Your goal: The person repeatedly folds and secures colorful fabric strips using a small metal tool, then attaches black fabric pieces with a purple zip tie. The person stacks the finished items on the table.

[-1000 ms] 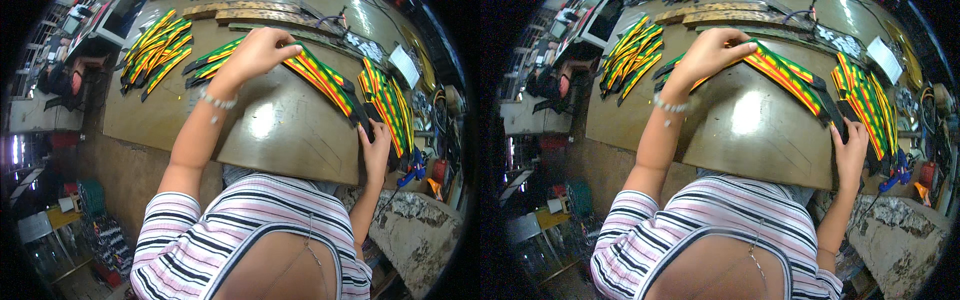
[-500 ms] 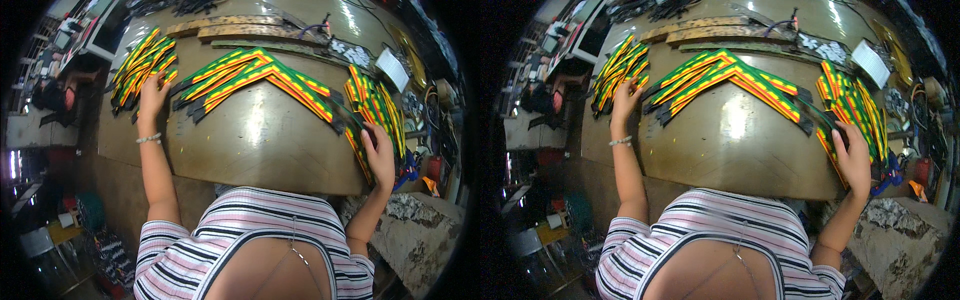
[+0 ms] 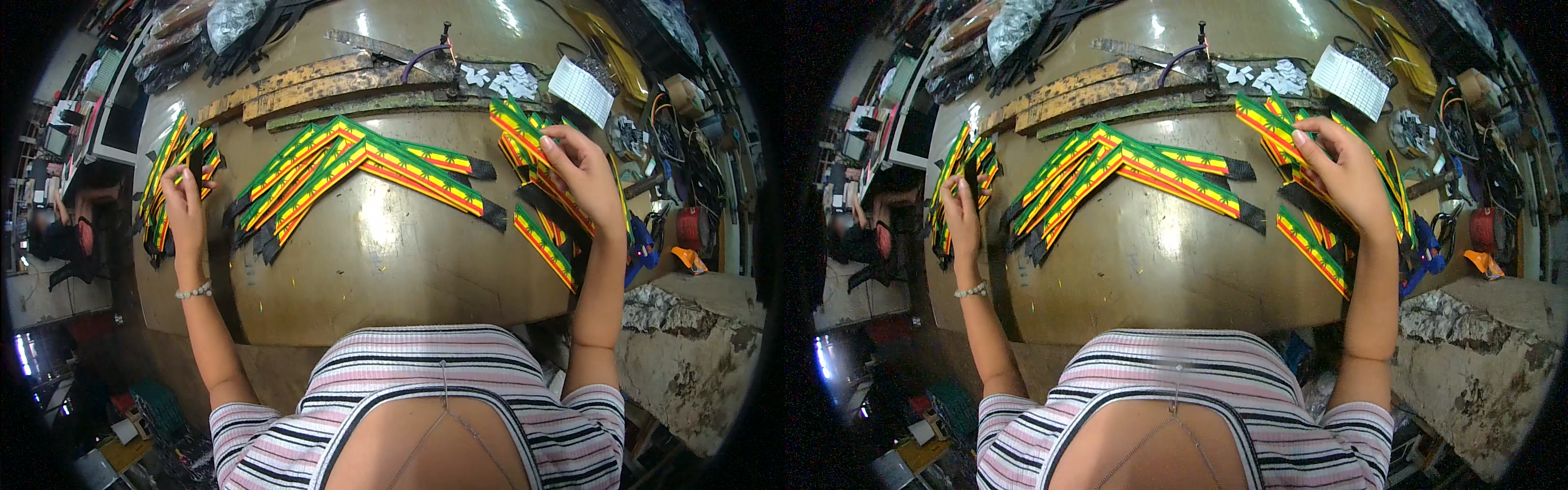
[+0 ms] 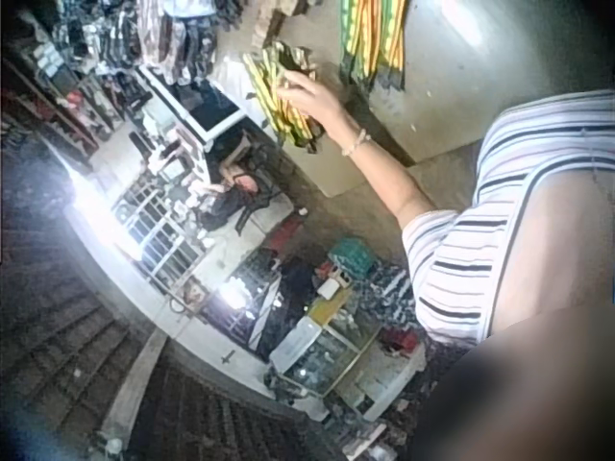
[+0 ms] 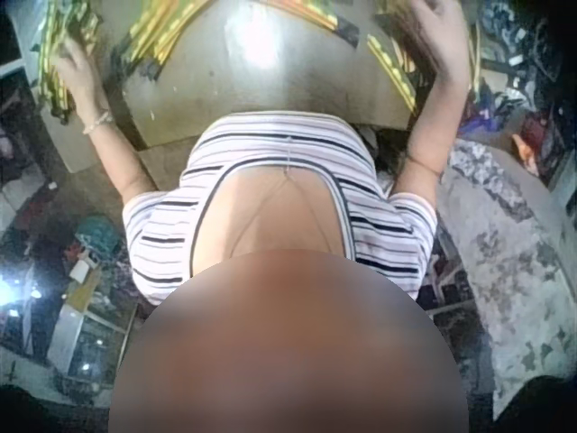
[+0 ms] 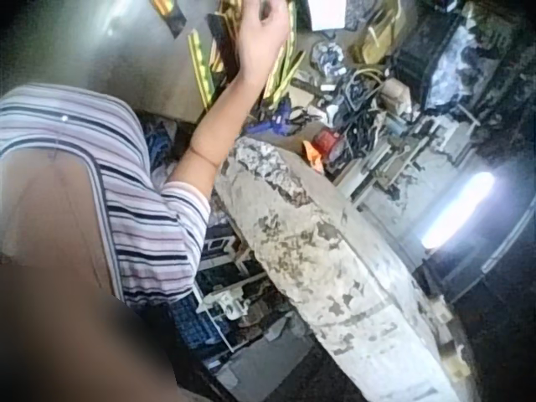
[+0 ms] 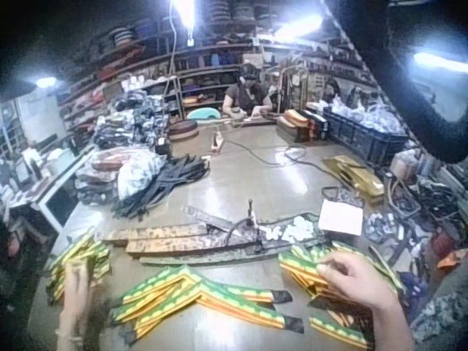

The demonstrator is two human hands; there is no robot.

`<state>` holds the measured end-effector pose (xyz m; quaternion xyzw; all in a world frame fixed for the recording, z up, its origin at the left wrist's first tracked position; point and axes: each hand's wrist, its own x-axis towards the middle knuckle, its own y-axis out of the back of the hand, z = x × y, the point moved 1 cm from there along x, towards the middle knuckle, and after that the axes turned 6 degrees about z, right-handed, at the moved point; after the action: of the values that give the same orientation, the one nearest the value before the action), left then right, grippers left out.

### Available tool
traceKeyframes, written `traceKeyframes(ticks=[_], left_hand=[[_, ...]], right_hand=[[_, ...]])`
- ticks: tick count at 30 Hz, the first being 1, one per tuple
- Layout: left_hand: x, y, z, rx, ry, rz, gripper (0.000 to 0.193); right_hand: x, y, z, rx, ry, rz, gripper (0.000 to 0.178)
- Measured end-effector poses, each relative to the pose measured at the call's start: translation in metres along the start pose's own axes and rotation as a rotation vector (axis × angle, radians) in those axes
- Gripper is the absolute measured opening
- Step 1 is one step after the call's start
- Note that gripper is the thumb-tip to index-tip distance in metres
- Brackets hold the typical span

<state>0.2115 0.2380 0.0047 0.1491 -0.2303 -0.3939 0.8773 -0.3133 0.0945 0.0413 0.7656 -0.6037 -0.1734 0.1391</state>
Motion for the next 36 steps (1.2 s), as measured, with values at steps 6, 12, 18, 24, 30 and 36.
traceKeyframes(ticks=[6, 12, 18, 24, 30, 36], left_hand=[[0.024, -0.054, 0.092, -0.247, -0.114, -0.264, 0.029], [0.043, -0.195, 0.143, -0.430, -0.001, -0.558, 0.036], [0.046, -0.266, 0.140, -0.480, 0.162, -0.681, 0.034], [0.030, -0.283, 0.138, -0.486, 0.166, -0.519, 0.031], [0.033, -0.292, 0.134, -0.420, 0.141, -0.535, 0.029], [0.034, -0.293, 0.135, -0.331, 0.132, -0.539, 0.030]], right_hand=[[0.051, -0.005, -0.010, 0.187, 0.189, 0.002, 0.024], [0.118, -0.020, -0.016, 0.046, 0.060, -0.088, 0.030], [0.154, -0.047, 0.010, 0.256, -0.029, -0.148, 0.025], [0.159, -0.054, 0.016, 0.323, -0.037, -0.251, 0.027], [0.157, -0.058, 0.012, 0.289, -0.061, -0.227, 0.031], [0.156, -0.060, 0.012, 0.295, -0.080, -0.218, 0.028]])
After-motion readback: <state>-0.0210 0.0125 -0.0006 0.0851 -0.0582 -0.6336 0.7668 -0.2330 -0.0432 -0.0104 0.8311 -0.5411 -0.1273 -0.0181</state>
